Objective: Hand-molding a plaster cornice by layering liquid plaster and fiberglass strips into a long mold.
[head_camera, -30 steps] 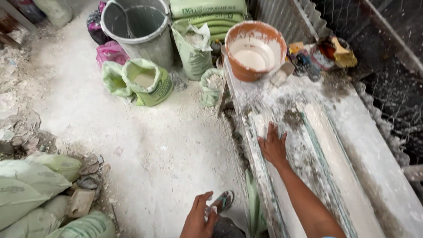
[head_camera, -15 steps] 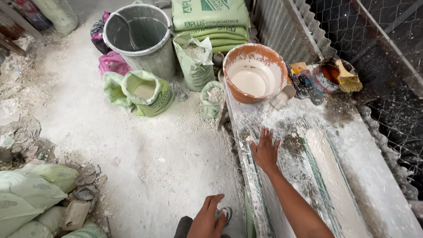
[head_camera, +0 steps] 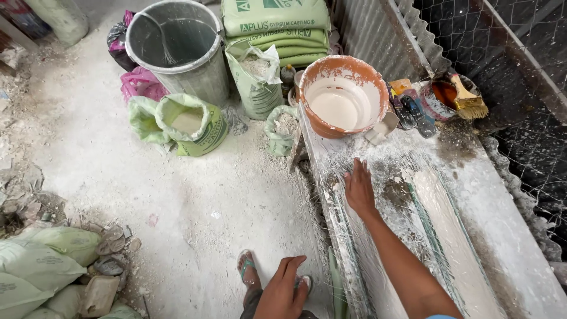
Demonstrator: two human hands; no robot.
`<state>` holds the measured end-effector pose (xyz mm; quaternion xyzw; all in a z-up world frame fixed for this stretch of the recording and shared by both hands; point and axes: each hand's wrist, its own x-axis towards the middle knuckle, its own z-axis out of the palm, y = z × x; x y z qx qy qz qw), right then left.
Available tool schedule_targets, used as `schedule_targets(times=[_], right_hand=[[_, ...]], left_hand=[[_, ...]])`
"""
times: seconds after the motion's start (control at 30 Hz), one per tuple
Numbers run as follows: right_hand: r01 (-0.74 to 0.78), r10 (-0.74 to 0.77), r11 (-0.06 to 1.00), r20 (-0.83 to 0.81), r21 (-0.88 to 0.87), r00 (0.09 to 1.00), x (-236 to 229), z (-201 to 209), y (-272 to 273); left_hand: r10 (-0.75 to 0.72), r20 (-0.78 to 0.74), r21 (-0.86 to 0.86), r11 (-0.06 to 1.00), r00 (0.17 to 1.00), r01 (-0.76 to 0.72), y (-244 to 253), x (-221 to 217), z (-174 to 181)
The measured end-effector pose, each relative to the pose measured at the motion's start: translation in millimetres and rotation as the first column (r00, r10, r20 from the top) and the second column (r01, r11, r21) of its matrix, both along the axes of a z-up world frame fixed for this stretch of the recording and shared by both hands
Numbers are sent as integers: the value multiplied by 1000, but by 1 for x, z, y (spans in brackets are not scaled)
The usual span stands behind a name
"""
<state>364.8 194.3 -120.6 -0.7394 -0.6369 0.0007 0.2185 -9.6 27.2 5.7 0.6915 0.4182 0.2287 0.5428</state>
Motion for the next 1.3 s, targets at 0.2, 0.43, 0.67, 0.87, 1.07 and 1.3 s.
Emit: schedule_targets(times=[0.2,0.43,0.67,0.87,1.07,1.3], right_hand=[[172,-84,969,-414,180,906,13,30,3],[331,-123,944,-921,7,369,-20,45,-2],[526,-59,846,-996,-83,-64,6,5,-3],[153,-204,977,-459,-146,865,14,-5,-53],[-22,185,918,380,-395,906,-26,14,-90],[0,158,913,354,-407,922,-38,36,-84]], left_hand=[[81,17,48,996,997,-82,6,-22,-9],[99,-52,-84,991,994,-103,13,-24,21],[41,-47,-152,987,998,-48,16,-22,34],[50,9,-109,993,999,-49,10,-25,4],[32,42,-59,998,999,-29,15,-21,14],[-23,40,-96,995,999,27,27,-9,27]])
